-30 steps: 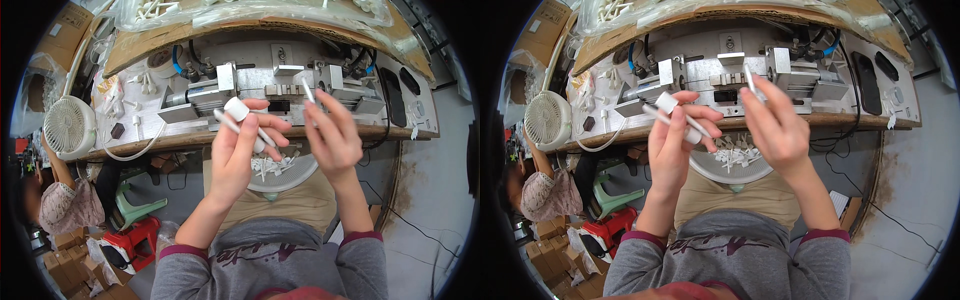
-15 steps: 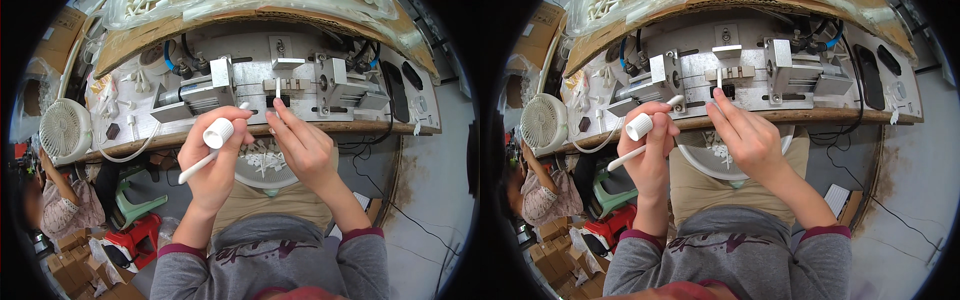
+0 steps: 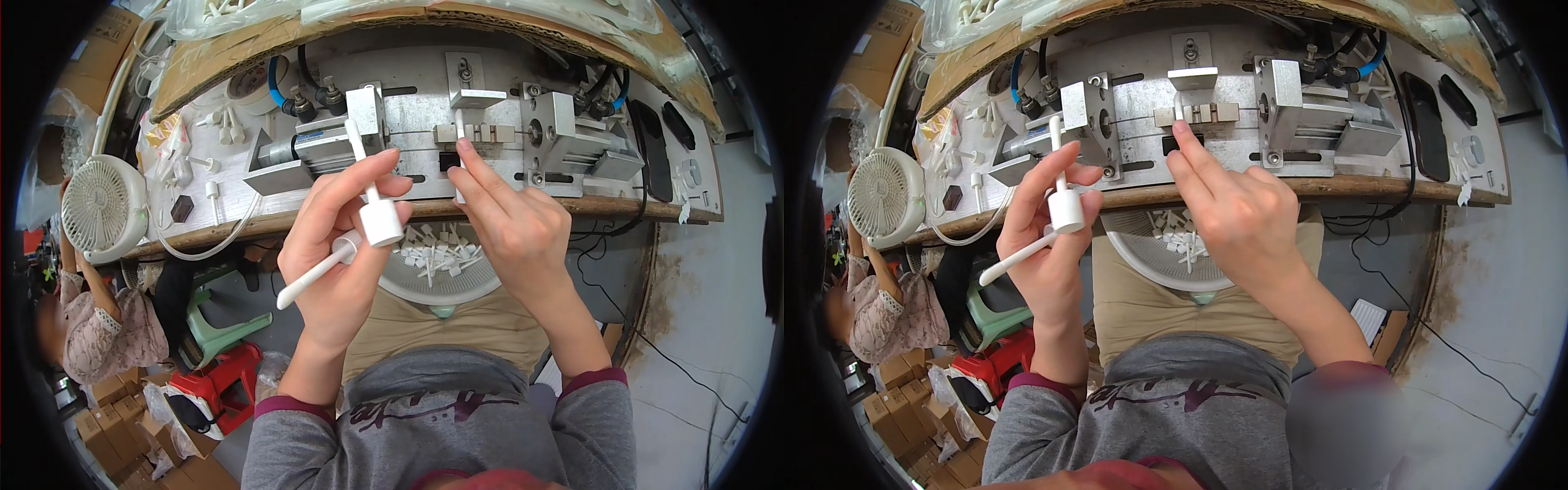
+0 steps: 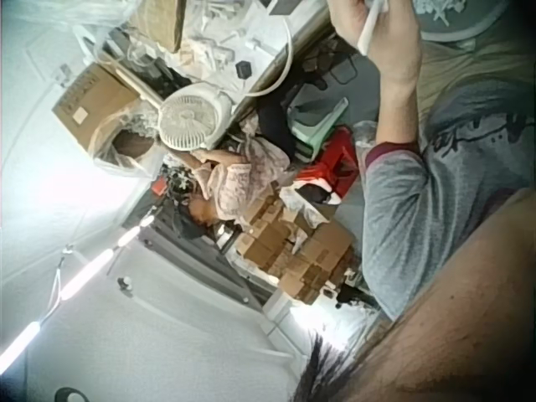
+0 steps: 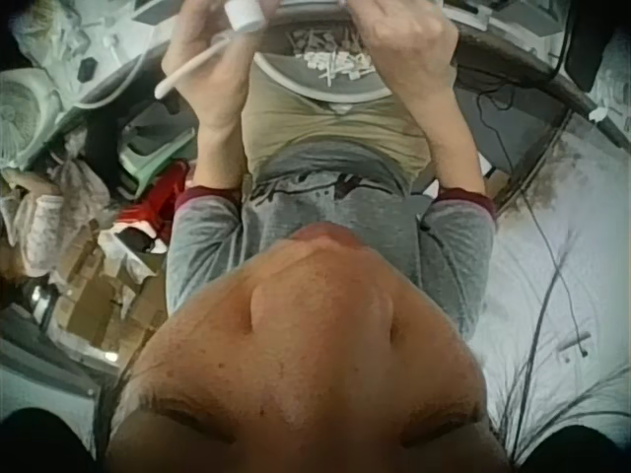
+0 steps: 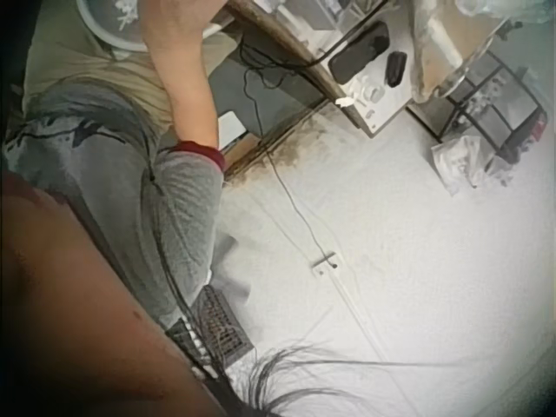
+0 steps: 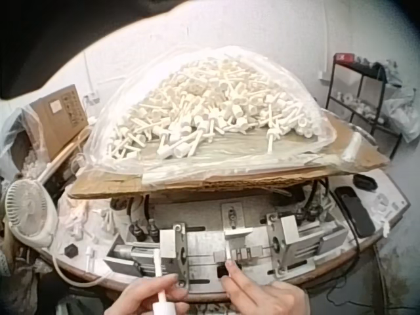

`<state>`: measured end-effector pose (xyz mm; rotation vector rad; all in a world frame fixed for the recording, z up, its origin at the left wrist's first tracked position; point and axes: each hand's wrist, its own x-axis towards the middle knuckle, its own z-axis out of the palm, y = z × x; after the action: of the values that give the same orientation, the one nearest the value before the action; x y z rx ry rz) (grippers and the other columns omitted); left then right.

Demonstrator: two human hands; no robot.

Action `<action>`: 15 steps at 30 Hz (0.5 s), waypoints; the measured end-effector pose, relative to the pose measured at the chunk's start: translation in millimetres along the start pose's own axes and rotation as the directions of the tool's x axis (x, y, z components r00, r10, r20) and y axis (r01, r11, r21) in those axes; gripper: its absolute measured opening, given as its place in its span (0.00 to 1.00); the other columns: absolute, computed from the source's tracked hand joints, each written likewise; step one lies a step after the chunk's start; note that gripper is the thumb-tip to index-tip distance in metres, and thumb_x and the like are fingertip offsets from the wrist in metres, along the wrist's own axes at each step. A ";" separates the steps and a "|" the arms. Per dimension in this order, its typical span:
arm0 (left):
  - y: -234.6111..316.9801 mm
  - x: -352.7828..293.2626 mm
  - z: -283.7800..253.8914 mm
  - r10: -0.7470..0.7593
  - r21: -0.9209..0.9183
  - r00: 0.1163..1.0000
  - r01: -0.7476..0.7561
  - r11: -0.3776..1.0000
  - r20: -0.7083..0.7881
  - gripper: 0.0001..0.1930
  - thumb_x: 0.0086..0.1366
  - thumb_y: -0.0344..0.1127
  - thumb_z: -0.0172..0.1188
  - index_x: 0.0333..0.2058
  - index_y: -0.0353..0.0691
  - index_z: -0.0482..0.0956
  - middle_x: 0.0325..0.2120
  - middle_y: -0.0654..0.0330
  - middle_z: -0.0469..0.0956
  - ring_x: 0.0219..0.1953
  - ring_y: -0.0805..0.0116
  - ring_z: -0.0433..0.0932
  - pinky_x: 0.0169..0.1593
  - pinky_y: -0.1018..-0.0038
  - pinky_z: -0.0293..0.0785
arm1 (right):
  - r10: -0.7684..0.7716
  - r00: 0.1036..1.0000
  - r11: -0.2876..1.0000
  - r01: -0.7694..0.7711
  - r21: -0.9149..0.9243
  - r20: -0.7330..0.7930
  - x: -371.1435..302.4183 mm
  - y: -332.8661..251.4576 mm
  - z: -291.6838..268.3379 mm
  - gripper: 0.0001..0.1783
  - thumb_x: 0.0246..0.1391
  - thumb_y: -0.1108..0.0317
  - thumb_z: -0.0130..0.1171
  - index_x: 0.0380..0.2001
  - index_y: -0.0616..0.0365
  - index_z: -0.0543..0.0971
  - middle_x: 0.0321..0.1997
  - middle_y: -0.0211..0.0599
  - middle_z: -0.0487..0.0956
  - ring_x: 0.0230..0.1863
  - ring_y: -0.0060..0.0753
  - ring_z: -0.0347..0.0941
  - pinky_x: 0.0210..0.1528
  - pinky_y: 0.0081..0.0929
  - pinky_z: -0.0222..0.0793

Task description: Assembling small white plastic components using a pneumatic press machine at a workshop station.

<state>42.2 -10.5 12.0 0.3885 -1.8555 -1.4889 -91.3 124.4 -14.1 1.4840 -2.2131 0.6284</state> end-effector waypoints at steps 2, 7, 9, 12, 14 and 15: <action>-1.7 2.3 1.7 0.075 0.063 0.996 -0.078 0.995 0.044 0.27 0.59 0.18 0.64 0.59 0.32 0.73 0.42 0.57 0.81 0.25 0.89 0.67 0.27 0.90 0.60 | -0.008 1.000 0.999 0.009 -0.036 0.023 6.9 -3.2 -3.2 0.19 0.39 0.74 0.69 0.40 0.53 0.85 0.54 0.29 0.83 0.15 0.24 0.68 0.22 0.20 0.67; 10.0 0.8 -1.3 -0.060 -0.062 0.990 0.068 0.996 0.129 0.28 0.57 0.19 0.65 0.59 0.32 0.74 0.45 0.57 0.78 0.28 0.86 0.70 0.35 0.88 0.69 | 0.001 1.000 0.999 0.000 -0.051 0.030 11.6 -3.8 -0.6 0.18 0.40 0.73 0.69 0.40 0.54 0.85 0.53 0.30 0.83 0.13 0.26 0.68 0.21 0.21 0.69; 7.6 0.5 -0.9 -0.063 -0.102 0.993 0.073 0.992 0.099 0.27 0.60 0.20 0.65 0.59 0.32 0.73 0.44 0.56 0.79 0.26 0.88 0.67 0.34 0.89 0.66 | -0.002 0.999 0.998 0.005 -0.067 0.039 13.2 -4.9 -0.7 0.20 0.39 0.73 0.69 0.41 0.54 0.85 0.53 0.32 0.83 0.14 0.26 0.69 0.22 0.21 0.70; 16.4 1.7 5.0 -0.200 -0.132 0.979 0.202 0.970 0.031 0.25 0.63 0.21 0.63 0.60 0.31 0.72 0.42 0.55 0.81 0.26 0.88 0.67 0.33 0.89 0.66 | -0.013 0.997 0.999 0.015 -0.035 0.071 14.9 -2.9 -6.1 0.22 0.38 0.72 0.72 0.43 0.55 0.85 0.52 0.34 0.83 0.16 0.26 0.70 0.22 0.21 0.70; 8.7 -0.5 3.2 -0.148 -0.154 0.987 0.156 0.976 0.066 0.33 0.66 0.21 0.59 0.68 0.34 0.59 0.41 0.54 0.81 0.28 0.87 0.71 0.35 0.88 0.68 | 0.017 0.997 0.983 -0.031 0.180 0.078 17.4 -2.2 -15.7 0.21 0.40 0.72 0.71 0.43 0.57 0.84 0.49 0.37 0.84 0.21 0.29 0.75 0.24 0.23 0.73; 5.4 -0.8 3.4 -0.141 -0.177 0.988 0.152 0.972 0.069 0.36 0.66 0.20 0.58 0.70 0.35 0.53 0.41 0.54 0.81 0.30 0.86 0.73 0.36 0.87 0.70 | 0.051 0.996 0.926 -0.077 0.368 0.080 18.6 -4.7 -25.2 0.20 0.42 0.71 0.70 0.43 0.59 0.83 0.47 0.40 0.84 0.26 0.32 0.78 0.26 0.25 0.75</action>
<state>41.5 -6.0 16.6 0.4066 -1.7467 -1.7703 -91.6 123.2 17.5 1.6355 -2.2934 1.0837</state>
